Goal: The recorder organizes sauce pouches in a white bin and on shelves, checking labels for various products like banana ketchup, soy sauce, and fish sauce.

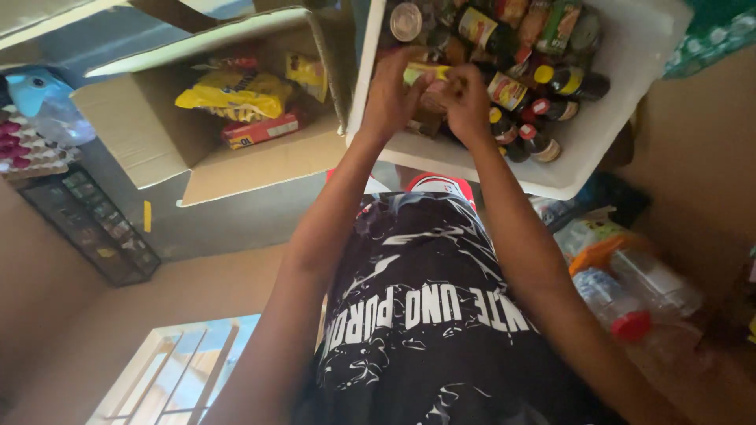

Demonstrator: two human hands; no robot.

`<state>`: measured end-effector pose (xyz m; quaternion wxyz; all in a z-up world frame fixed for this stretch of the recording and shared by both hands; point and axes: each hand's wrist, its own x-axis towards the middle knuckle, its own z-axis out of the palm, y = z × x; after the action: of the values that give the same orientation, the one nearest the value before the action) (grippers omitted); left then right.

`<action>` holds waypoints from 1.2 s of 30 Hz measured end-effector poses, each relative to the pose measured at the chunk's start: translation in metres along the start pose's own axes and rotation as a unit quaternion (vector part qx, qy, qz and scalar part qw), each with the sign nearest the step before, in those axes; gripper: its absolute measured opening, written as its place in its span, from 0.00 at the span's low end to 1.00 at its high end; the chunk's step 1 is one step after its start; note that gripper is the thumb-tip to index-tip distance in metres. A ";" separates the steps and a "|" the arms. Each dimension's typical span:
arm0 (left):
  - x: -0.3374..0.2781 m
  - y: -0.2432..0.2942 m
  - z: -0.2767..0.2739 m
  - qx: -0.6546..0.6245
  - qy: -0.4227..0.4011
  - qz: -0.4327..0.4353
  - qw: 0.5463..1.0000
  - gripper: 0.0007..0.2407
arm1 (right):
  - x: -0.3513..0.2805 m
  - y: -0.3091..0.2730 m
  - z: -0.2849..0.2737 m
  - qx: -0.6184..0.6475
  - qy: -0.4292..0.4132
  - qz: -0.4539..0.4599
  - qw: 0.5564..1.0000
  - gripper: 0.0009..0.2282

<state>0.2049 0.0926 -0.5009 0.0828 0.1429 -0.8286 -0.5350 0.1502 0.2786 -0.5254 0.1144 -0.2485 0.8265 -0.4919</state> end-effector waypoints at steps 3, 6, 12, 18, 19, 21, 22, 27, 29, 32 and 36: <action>-0.012 0.025 -0.028 -0.011 0.072 -0.010 0.997 0.19 | -0.012 -0.019 -0.007 0.338 0.076 0.285 0.893 0.10; -0.033 -0.003 -0.032 -0.083 0.122 -0.098 0.984 0.20 | -0.018 -0.073 -0.020 0.462 0.128 0.314 0.819 0.11; -0.047 0.062 -0.127 -0.688 -0.114 -0.353 0.624 0.27 | -0.028 -0.215 -0.022 -0.048 -0.071 -0.128 0.988 0.10; -0.082 0.039 -0.167 -0.682 0.011 -0.206 0.701 0.15 | -0.044 -0.277 0.024 -0.060 -0.171 -0.238 0.954 0.10; -0.085 0.038 -0.180 -0.684 0.018 -0.200 0.701 0.15 | -0.046 -0.281 0.032 -0.061 -0.176 -0.244 0.952 0.10; -0.096 0.036 -0.205 -0.683 0.047 -0.161 0.711 0.12 | -0.052 -0.288 0.046 -0.045 -0.107 -0.185 0.976 0.11; -0.105 0.040 -0.217 -0.684 0.053 -0.159 0.710 0.12 | -0.056 -0.293 0.054 -0.045 -0.113 -0.187 0.975 0.11; -0.124 0.060 -0.275 -0.639 0.081 -0.128 0.754 0.11 | -0.062 -0.299 0.098 0.353 -0.192 0.118 0.908 0.30; -0.134 0.038 -0.276 -0.616 0.085 -0.128 0.773 0.11 | -0.063 -0.302 0.115 0.379 -0.216 0.140 0.889 0.29; -0.143 0.027 -0.291 -0.592 0.090 -0.134 0.790 0.11 | -0.066 -0.310 0.137 0.370 -0.223 0.147 0.890 0.27; -0.150 0.027 -0.311 -0.605 0.095 -0.126 0.780 0.12 | -0.073 -0.329 0.146 0.318 -0.201 0.184 0.908 0.21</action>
<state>0.4330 -0.1164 -0.3455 0.1625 0.2167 -0.2972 -0.9156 0.3737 0.0767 -0.3149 0.4397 -0.1356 0.6165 -0.6389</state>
